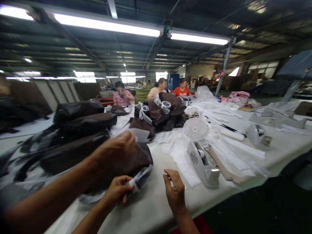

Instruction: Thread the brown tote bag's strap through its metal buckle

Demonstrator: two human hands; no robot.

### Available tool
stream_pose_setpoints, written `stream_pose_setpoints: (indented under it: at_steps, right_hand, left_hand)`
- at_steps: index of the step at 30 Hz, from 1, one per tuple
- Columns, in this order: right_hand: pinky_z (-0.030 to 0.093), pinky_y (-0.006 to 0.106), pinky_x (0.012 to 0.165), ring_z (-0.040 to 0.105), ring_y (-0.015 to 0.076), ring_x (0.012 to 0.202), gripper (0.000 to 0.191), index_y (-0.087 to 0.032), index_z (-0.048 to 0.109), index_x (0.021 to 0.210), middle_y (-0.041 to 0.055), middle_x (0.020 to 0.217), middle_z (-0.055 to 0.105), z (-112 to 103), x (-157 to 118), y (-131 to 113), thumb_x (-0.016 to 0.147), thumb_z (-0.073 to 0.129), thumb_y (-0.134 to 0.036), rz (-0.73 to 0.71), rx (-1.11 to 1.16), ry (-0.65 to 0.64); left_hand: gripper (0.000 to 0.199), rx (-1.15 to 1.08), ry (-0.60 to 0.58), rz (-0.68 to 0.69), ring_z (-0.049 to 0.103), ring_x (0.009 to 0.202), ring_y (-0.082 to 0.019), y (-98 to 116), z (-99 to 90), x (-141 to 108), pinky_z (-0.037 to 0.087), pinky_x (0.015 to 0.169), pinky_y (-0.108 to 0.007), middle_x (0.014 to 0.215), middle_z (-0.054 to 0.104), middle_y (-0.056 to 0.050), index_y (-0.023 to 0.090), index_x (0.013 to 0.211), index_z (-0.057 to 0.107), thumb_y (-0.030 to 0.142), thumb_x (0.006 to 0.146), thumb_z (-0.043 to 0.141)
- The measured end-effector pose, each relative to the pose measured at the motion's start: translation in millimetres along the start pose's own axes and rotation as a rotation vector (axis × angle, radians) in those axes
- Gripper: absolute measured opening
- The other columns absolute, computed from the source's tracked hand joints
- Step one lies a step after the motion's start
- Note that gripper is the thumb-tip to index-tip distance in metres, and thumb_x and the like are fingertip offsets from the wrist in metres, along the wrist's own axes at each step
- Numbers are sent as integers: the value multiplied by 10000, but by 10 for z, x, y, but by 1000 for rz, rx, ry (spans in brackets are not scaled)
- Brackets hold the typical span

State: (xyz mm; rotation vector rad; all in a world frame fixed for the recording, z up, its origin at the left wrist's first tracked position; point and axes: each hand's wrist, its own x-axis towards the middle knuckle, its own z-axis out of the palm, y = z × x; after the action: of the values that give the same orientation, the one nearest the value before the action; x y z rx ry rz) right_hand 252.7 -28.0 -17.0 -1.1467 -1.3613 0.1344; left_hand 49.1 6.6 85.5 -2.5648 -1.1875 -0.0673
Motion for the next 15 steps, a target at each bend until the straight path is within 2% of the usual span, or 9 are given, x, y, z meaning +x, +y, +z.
stream_pose_setpoints:
  at_steps: [1,4,5,6,10,13,15]
  right_hand:
    - [511,301,685,603,201,802,197,-175,654,929,80,874,653,14,-40,-30,838,565,-325,122,54,-35]
    - [451,242,491,567,161,573,307,-149,679,842,40,666,629,173,-262,-151,789,589,-438,537,271,-247]
    - [411,225,439,535,140,505,347,-136,683,829,30,616,611,257,-352,-195,768,596,-466,647,350,-301]
    - [378,212,408,505,122,460,380,-122,687,817,26,587,599,344,-437,-236,748,603,-486,726,417,-332]
    - [334,196,379,477,92,405,470,-97,693,918,18,592,587,617,-618,-337,688,641,-503,828,521,-304]
    - [304,191,360,453,76,362,558,-93,653,1051,5,600,588,699,-572,-364,665,665,-496,908,557,-271]
    - [298,185,363,450,70,363,567,-88,655,1034,1,596,583,734,-511,-394,648,684,-502,966,608,-255]
  left_hand:
    - [378,-254,-23,-153,511,369,-140,-40,160,-124,362,321,-222,537,645,-47,41,891,675,342,820,459]
    - [324,-1331,-44,-607,460,290,-98,-61,604,-364,280,265,-176,533,628,-23,68,895,636,350,752,566]
    - [339,-1578,-37,-684,460,289,-93,-54,687,-387,262,257,-168,545,629,-24,76,878,624,368,706,619]
    - [355,-1706,-23,-718,457,289,-86,-47,729,-388,249,254,-161,550,626,-21,84,856,616,380,665,659]
    - [352,-1775,4,-742,436,277,-70,-50,644,-311,221,248,-150,514,606,-5,90,796,603,371,611,706]
    - [323,-1776,0,-738,418,270,-65,-84,579,-286,209,248,-151,477,585,11,93,790,603,359,629,692]
    - [305,-1786,12,-728,416,271,-63,-104,578,-283,208,250,-153,487,593,8,93,787,605,346,636,685]
